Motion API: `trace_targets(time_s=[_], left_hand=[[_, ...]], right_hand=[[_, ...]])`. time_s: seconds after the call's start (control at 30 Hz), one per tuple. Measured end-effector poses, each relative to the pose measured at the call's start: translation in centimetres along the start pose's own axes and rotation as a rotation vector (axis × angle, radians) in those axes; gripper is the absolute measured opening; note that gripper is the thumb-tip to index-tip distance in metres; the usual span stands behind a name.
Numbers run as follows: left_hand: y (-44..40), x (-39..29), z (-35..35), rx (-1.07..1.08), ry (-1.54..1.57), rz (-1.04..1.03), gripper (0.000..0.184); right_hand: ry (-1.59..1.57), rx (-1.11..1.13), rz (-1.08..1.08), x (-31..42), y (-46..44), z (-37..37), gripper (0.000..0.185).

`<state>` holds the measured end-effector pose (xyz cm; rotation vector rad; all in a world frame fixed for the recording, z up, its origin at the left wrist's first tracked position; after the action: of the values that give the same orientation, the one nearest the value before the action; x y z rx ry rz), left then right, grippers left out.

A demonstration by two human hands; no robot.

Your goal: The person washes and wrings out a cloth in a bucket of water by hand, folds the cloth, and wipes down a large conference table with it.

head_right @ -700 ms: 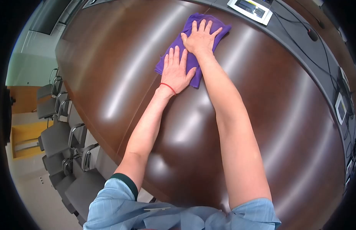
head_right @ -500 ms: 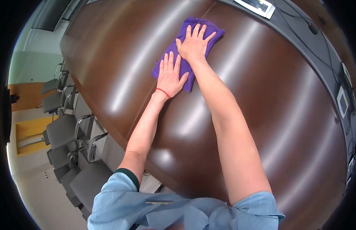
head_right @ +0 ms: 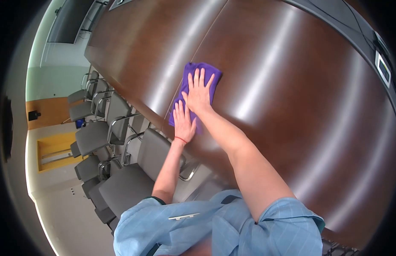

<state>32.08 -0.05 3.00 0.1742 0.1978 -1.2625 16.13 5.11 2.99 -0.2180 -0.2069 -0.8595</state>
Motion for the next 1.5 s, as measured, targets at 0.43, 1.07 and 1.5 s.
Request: trace_targets(time_s=[0.43, 1.07, 1.5], left_hand=[[21.6, -14.0, -7.9, -0.359, 0.644, 0.357, 0.059], [20.9, -38.1, -1.6, 1.161, 1.949, 0.473, 0.043], [22.5, -38.9, 3.8, 1.200, 2.230, 0.610, 0.084]], right_hand=[[0.027, -0.127, 0.388, -2.5, 25.2, 3.7, 0.056], [-1.278, 0.215, -0.412, -24.6, 57.8, 24.5, 0.070], [-1.752, -0.148, -0.572, -16.7, 55.4, 31.3, 0.033]])
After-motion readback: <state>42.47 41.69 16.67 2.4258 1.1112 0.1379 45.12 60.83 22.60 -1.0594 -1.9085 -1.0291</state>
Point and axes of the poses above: each hand's wrist, its own y-axis away from the middle knuckle, its own z-axis out of the back of the hand, x = y × z, the point moved 1 cm from there along -y, towards the middle knuckle, and after that the axes turned 12 degrees about y, right-handed, at the moved point
